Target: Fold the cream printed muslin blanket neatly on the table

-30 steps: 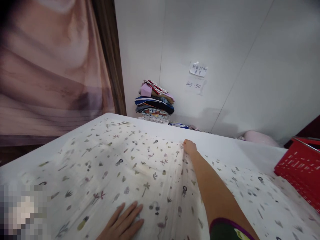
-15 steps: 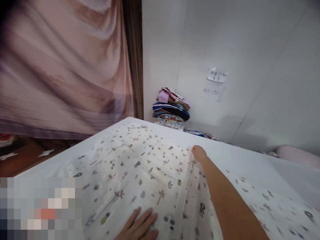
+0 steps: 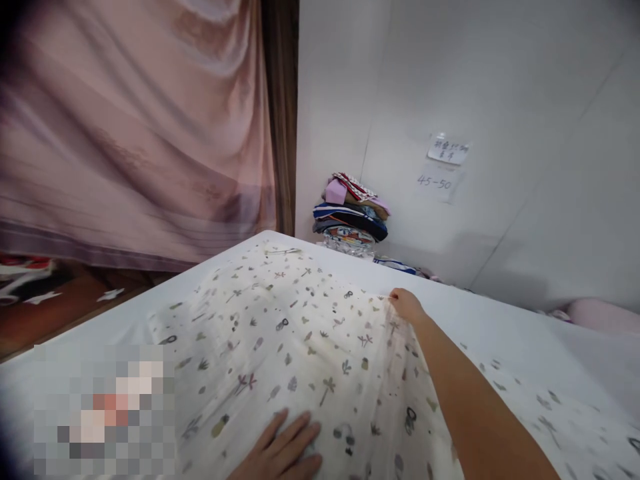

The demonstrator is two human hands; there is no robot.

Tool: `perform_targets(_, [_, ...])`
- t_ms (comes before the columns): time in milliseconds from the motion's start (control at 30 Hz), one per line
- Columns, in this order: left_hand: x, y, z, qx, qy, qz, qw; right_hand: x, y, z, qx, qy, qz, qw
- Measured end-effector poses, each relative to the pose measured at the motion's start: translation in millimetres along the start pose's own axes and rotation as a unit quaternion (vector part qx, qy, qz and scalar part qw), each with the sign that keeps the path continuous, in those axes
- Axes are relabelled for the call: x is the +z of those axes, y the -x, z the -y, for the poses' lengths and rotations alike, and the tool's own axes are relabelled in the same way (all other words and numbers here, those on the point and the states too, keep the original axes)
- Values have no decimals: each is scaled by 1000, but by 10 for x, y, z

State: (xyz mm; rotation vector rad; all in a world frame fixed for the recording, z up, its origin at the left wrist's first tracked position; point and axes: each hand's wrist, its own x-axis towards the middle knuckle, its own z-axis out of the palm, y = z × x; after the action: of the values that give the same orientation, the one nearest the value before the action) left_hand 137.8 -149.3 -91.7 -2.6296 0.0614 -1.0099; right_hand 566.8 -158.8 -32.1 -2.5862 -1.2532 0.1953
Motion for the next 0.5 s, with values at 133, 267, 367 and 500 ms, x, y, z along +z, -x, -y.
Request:
perform_targets(133, [-2, -10, 1, -10, 26, 4, 1000, -38, 41, 44, -23, -10, 32, 999])
perform_targets(267, [-3, -16, 19, -9, 43, 12, 999, -39, 108, 97, -53, -15, 61, 997])
perform_targets(367, [-7, -25, 30, -9, 49, 7, 999, -24, 180, 145, -81, -16, 75, 994])
perform_targets(500, [10, -38, 27, -14, 58, -6, 998, -16, 256, 192, -101, -19, 80, 991])
